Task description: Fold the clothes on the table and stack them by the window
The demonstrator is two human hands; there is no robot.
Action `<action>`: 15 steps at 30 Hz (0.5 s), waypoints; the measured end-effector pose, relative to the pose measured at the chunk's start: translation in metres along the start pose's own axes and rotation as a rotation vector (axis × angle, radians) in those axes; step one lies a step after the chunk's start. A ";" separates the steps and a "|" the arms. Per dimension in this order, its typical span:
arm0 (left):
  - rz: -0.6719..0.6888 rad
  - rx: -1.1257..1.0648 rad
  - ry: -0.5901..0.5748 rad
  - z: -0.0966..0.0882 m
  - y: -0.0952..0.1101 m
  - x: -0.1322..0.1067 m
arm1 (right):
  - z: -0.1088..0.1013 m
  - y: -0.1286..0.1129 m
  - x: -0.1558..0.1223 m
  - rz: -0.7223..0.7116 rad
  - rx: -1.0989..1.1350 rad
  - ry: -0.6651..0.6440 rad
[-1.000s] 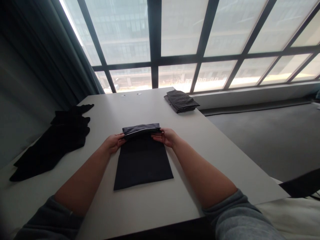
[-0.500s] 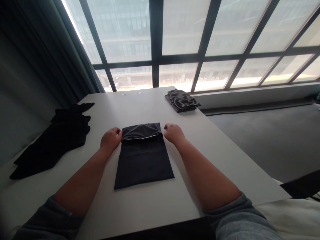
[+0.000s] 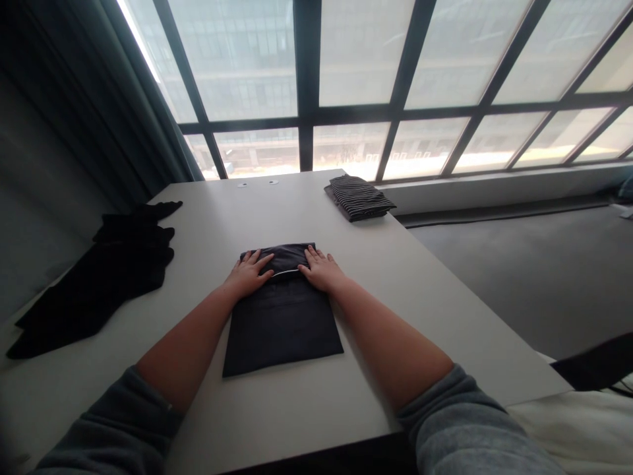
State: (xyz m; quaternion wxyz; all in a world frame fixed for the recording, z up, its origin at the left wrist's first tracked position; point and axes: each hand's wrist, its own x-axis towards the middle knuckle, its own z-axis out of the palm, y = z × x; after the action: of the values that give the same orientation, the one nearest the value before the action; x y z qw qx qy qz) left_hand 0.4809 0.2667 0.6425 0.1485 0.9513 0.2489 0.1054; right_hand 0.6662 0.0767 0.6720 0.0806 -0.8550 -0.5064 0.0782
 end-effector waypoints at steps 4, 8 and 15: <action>-0.008 -0.015 0.019 0.003 -0.007 -0.001 | 0.001 0.010 0.003 0.090 0.017 0.018; 0.002 -0.045 0.040 0.008 -0.015 -0.004 | 0.004 0.019 0.004 0.107 -0.002 0.037; 0.006 -0.086 0.057 -0.002 -0.014 -0.023 | 0.000 0.017 -0.001 0.113 0.006 0.076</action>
State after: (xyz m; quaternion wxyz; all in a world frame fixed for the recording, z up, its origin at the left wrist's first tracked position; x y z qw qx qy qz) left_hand 0.4547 0.2674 0.6371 0.1816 0.9414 0.2453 0.1436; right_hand 0.6802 0.0673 0.6678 0.0980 -0.8843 -0.4536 0.0517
